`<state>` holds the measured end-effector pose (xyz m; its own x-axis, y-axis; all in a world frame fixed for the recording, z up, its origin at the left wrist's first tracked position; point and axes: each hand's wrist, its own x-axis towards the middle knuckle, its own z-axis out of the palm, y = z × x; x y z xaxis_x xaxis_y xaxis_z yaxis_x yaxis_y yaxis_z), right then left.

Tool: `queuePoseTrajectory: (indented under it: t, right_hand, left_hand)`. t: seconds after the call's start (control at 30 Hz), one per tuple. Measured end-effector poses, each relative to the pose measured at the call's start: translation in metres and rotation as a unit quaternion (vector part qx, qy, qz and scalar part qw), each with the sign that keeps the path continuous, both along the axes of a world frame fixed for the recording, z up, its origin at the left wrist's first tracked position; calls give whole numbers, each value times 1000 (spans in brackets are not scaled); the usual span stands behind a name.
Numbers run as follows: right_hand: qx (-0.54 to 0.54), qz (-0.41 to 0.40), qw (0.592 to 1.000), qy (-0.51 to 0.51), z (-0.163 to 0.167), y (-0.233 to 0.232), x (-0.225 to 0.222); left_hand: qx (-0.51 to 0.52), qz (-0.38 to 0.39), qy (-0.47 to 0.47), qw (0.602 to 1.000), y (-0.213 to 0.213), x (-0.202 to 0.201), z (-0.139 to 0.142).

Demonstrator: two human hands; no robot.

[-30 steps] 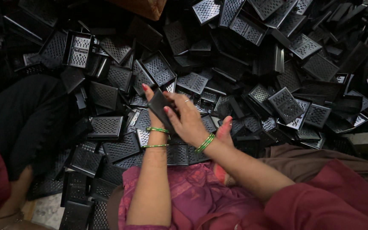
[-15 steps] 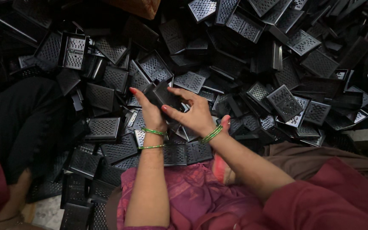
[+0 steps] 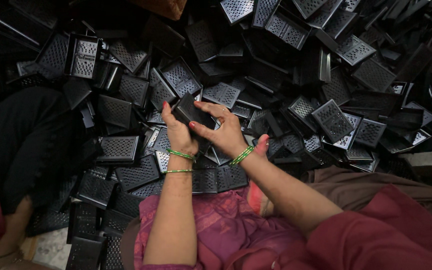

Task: The person sits on the floor among a large pile of black perforated plastic boxes, picks up boxes one at a time, turns them over in both hands, and tosses them back onto the pile. The handling repeats continuously across the episode.

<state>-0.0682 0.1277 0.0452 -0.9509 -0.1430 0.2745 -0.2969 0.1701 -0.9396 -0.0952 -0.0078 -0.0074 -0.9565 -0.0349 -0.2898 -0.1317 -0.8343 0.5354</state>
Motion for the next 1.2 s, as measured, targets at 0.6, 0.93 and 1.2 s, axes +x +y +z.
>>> queuePoseTrajectory:
  t: [0.6,0.93,1.2]
  right_hand:
    - [190,-41,975,105,10,16,-7]
    - [-134,128,963,-196,-37,40,-35]
    - [-29,-60,997,-49,-94,23,-30]
  left_hand:
    - [-99,-16,-46,994,0,-1,-2]
    - [-234,-26,13,972,-12,-4,-12]
    - [-87,-105,6,991,3,8,26]
